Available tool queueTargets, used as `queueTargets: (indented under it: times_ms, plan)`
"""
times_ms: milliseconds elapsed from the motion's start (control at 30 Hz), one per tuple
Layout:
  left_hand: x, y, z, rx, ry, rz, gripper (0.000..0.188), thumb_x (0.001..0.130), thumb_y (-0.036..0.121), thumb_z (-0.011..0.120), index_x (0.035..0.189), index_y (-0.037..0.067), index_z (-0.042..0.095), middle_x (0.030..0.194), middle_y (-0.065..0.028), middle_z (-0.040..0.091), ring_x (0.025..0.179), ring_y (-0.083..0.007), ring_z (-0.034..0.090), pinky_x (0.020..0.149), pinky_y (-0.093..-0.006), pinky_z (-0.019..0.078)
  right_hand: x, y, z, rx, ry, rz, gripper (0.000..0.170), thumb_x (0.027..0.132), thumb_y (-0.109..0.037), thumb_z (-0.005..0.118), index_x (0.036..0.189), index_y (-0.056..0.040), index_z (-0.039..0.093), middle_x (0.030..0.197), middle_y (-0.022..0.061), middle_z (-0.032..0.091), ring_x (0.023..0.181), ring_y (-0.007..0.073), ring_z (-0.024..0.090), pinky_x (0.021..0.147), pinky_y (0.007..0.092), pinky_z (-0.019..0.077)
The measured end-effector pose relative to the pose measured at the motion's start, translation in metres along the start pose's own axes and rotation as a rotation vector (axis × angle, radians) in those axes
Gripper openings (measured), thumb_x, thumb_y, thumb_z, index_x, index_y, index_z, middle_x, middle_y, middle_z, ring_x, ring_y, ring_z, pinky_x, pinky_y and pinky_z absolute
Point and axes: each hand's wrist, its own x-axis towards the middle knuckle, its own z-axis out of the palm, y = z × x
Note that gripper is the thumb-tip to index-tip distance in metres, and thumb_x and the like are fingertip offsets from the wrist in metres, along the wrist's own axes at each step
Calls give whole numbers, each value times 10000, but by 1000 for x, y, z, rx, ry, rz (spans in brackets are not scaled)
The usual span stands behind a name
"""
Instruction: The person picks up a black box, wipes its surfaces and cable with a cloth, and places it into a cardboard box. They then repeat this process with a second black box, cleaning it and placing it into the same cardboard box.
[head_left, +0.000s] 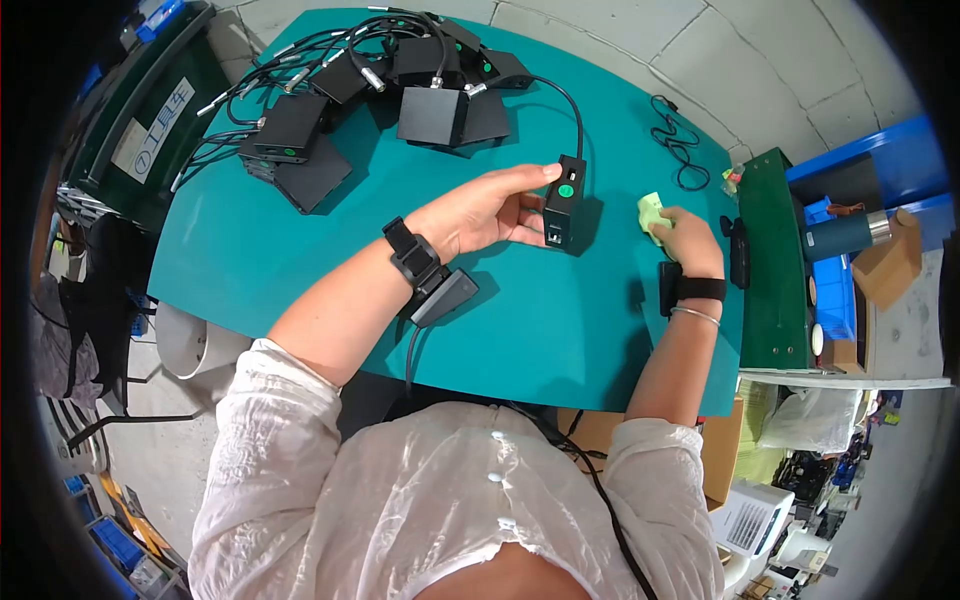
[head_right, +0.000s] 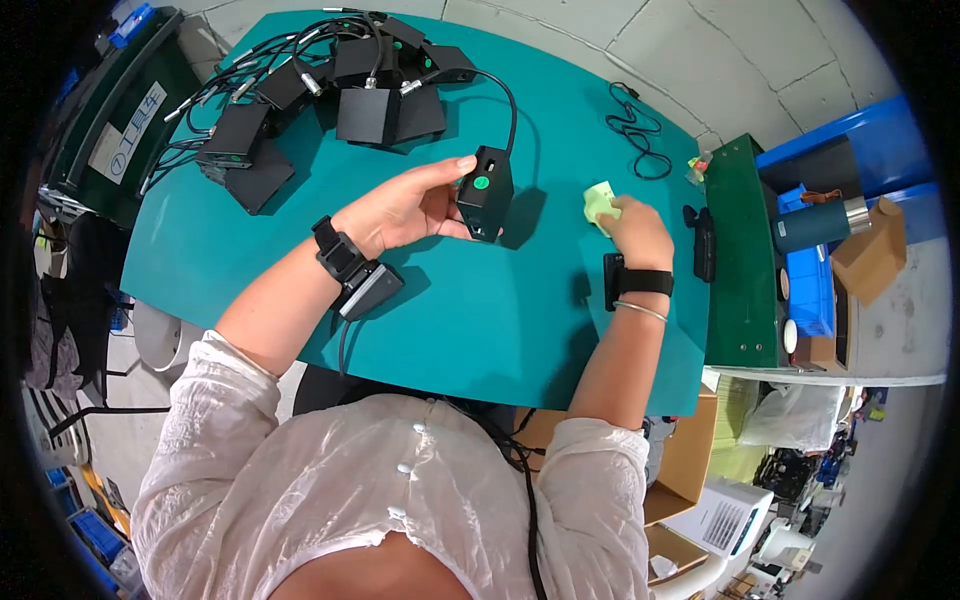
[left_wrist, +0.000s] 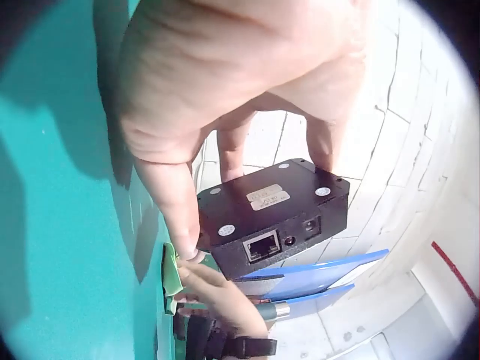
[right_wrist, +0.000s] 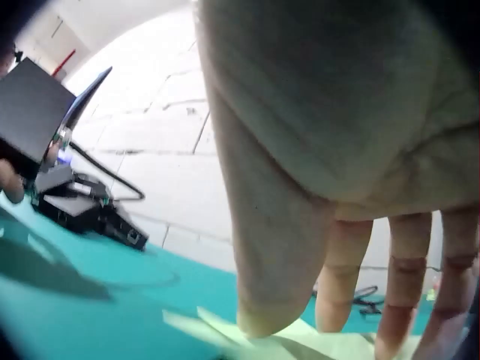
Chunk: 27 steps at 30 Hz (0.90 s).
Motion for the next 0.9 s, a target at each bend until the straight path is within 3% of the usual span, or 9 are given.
queueTargets:
  times_ms: [133,200,267,333,400,467,633,700,900]
  plan:
    - [0,-3,-1,12,3,-9,451,934,423,557,1219,75,528,1117,-116,616,937,-236,654,814,-385,540,3,-2,17,-94,127,-156,285,781,-144,677,1050,-58,637,934,181,660,919,297,647,749,375,524]
    - [0,-2,0,29,-5,4,429,933,414,561,1205,84,534,1099,-98,617,930,-223,653,815,-379,537,3,-25,19,624,-83,-89,249,776,-61,674,1021,-47,633,876,134,655,834,195,665,690,294,535]
    - [0,-1,3,50,34,-2,394,916,408,591,1148,91,553,1032,-78,611,857,-186,640,783,-360,545,-2,-50,23,1133,31,-289,202,804,-34,654,1004,-24,622,854,91,641,752,122,638,654,249,531]
    - [0,-2,3,66,78,-23,361,900,401,621,1090,99,572,964,-57,605,785,-149,626,751,-340,552,-25,-84,1,1159,114,-330,201,845,-78,637,1035,-14,618,967,97,642,820,155,632,698,284,538]
    - [0,-4,2,115,106,14,329,898,355,628,1088,98,549,931,-32,574,797,-144,614,722,-340,551,-44,-105,-12,734,224,-676,251,865,-140,636,1084,-20,617,1107,108,615,963,222,610,788,320,522]
    - [3,-7,-2,35,130,15,319,895,330,632,1093,97,541,920,-25,562,804,-143,610,723,-342,550,-54,-116,0,584,346,-755,292,878,-206,633,1120,-44,624,1210,121,572,1076,286,553,877,357,485]
    - [1,-8,-1,-56,154,53,318,887,279,644,1114,93,521,910,-24,551,815,-153,607,737,-342,546,-62,-115,-4,551,400,-853,285,864,-198,645,1107,-49,633,1160,106,608,1089,292,552,896,370,473]
    - [0,-7,3,37,145,94,373,958,296,494,1275,101,473,1102,-60,593,946,-179,614,830,-380,529,-65,-114,-9,550,440,-899,251,830,-172,677,1042,-40,647,1110,89,630,1069,285,563,881,365,478]
    - [-3,-6,6,-198,100,67,349,975,311,458,1231,83,524,1124,-66,614,974,-200,626,820,-396,543,-65,-111,-8,561,474,-1108,211,697,-53,738,893,-52,659,982,50,638,1006,257,586,834,352,499]
